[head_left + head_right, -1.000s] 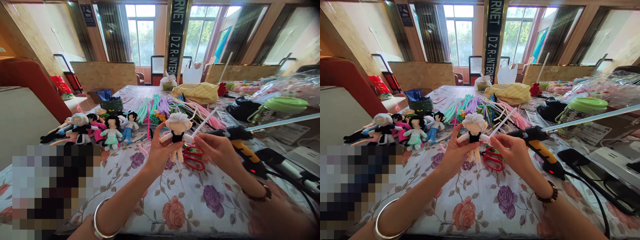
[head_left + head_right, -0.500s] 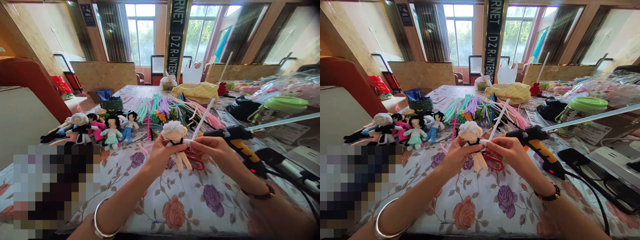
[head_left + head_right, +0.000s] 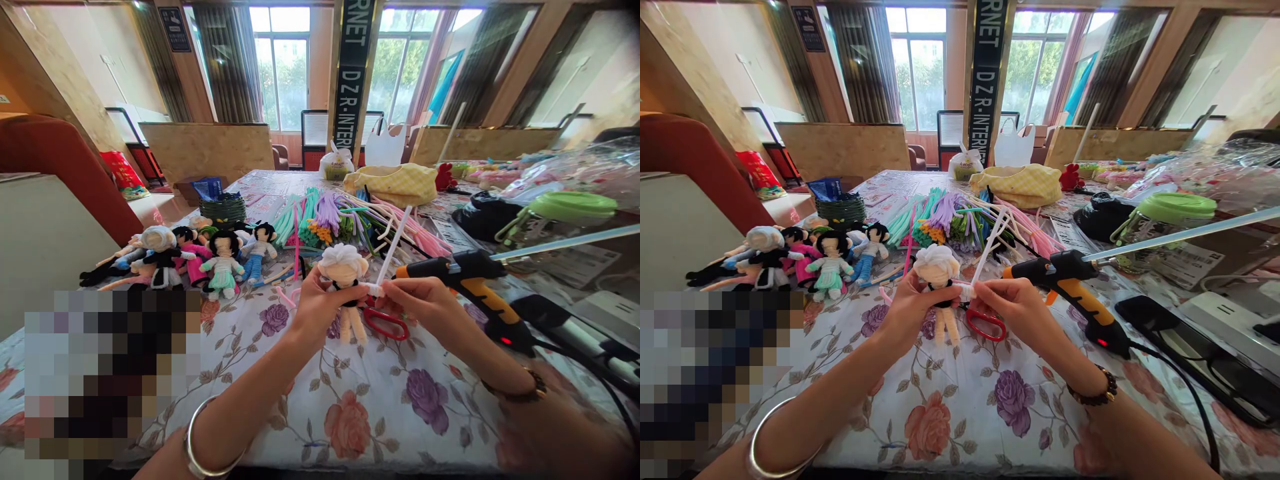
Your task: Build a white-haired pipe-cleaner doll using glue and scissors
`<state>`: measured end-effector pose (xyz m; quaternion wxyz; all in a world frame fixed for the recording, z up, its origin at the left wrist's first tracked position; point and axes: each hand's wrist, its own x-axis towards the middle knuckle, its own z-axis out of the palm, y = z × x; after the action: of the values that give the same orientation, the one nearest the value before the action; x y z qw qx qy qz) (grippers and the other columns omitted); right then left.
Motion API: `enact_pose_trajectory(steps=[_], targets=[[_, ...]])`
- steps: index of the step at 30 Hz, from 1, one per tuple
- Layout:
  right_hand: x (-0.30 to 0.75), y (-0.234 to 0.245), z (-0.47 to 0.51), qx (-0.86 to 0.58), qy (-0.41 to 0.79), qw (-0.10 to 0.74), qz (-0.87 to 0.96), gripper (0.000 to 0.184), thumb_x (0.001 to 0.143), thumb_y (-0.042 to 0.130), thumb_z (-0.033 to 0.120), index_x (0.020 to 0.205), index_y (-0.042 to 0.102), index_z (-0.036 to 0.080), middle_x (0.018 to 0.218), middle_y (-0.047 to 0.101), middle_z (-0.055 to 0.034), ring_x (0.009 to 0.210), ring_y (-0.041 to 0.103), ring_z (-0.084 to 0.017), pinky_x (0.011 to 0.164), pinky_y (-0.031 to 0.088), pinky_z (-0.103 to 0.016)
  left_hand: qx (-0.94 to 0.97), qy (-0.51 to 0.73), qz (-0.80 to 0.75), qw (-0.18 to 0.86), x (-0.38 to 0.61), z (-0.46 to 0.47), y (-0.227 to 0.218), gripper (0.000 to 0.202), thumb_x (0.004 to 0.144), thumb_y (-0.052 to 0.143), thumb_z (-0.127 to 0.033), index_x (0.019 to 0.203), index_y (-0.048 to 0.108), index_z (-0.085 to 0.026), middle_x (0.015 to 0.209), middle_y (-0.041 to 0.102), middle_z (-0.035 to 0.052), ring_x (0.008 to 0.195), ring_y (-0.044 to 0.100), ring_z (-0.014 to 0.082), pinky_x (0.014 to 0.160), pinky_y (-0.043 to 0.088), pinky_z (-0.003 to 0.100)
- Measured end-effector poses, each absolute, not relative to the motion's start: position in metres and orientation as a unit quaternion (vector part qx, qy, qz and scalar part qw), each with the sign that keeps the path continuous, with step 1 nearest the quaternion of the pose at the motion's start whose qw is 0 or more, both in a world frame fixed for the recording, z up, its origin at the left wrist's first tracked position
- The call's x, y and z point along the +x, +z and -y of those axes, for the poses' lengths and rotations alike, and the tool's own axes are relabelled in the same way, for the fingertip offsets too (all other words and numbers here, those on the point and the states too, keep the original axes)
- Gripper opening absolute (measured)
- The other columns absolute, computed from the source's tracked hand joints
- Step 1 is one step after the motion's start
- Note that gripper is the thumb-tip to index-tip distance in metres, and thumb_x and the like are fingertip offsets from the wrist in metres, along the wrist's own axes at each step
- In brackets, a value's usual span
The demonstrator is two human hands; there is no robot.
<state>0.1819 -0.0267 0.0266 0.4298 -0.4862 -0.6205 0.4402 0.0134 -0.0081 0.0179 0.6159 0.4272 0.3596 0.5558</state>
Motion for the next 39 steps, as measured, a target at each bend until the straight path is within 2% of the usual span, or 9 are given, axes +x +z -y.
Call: enact_pose_trajectory(steps=[5, 10, 17, 26, 32, 39], targets=[[0.184, 0.019, 0.019, -0.463, 0.504, 0.465, 0.563, 0.040, 0.073, 0.064, 0.058, 0.072, 0.073, 0.019, 0.071, 0.069, -0.0045, 0.061, 0.059, -0.013, 0.059, 0.046, -0.025, 0.419, 0.571, -0.378, 0.597, 0.013, 0.008, 0.018, 0.046, 0.046, 0.085, -0.019, 0.083, 0.058, -0.015, 0.060, 0.062, -0.0039, 0.047, 0.057, 0.0100, 0.048, 0.047, 0.022], [0.184, 0.020, 0.021, -0.479, 0.514, 0.437, 0.562, 0.030, 0.071, 0.070, 0.049, 0.074, 0.073, 0.019, 0.068, 0.066, -0.0013, 0.060, 0.057, -0.010, 0.057, 0.044, -0.022, 0.432, 0.567, -0.379, 0.590, 0.013, 0.008, 0.017, 0.046, 0.047, 0.084, -0.019, 0.085, 0.058, -0.016, 0.061, 0.063, -0.0033, 0.049, 0.059, 0.0109, 0.050, 0.050, 0.023], [0.181, 0.025, 0.025, -0.483, 0.475, 0.470, 0.566, 0.027, 0.066, 0.074, 0.045, 0.073, 0.073, 0.019, 0.067, 0.069, -0.0013, 0.060, 0.060, -0.012, 0.059, 0.048, -0.024, 0.462, 0.575, -0.375, 0.561, 0.015, 0.011, 0.017, 0.041, 0.052, 0.080, -0.014, 0.086, 0.058, -0.018, 0.062, 0.064, -0.0038, 0.048, 0.057, 0.0095, 0.049, 0.049, 0.020], [0.180, 0.020, 0.025, -0.460, 0.427, 0.530, 0.570, 0.016, 0.066, 0.077, 0.037, 0.076, 0.073, 0.025, 0.073, 0.073, 0.0004, 0.065, 0.066, -0.014, 0.063, 0.054, -0.024, 0.463, 0.580, -0.359, 0.566, 0.015, 0.006, 0.007, 0.044, 0.057, 0.079, -0.018, 0.096, 0.058, -0.019, 0.082, 0.068, 0.0018, 0.070, 0.066, 0.0157, 0.068, 0.057, 0.029], [0.177, 0.023, 0.029, -0.469, 0.323, 0.549, 0.612, 0.014, 0.071, 0.073, 0.037, 0.075, 0.072, 0.024, 0.073, 0.073, -0.0002, 0.067, 0.068, -0.015, 0.060, 0.055, -0.024, 0.437, 0.591, -0.346, 0.583, 0.017, 0.008, 0.008, 0.046, 0.057, 0.079, -0.016, 0.096, 0.057, -0.017, 0.082, 0.067, 0.0018, 0.071, 0.066, 0.0165, 0.068, 0.059, 0.033], [0.174, 0.016, 0.037, -0.481, 0.117, 0.558, 0.666, 0.007, 0.076, 0.068, 0.030, 0.078, 0.071, 0.024, 0.077, 0.074, 0.0003, 0.068, 0.069, -0.017, 0.059, 0.056, -0.025, 0.427, 0.604, -0.341, 0.581, 0.017, 0.011, 0.010, 0.045, 0.057, 0.079, -0.016, 0.096, 0.056, -0.018, 0.078, 0.066, -0.0010, 0.064, 0.066, 0.0140, 0.064, 0.059, 0.030]])
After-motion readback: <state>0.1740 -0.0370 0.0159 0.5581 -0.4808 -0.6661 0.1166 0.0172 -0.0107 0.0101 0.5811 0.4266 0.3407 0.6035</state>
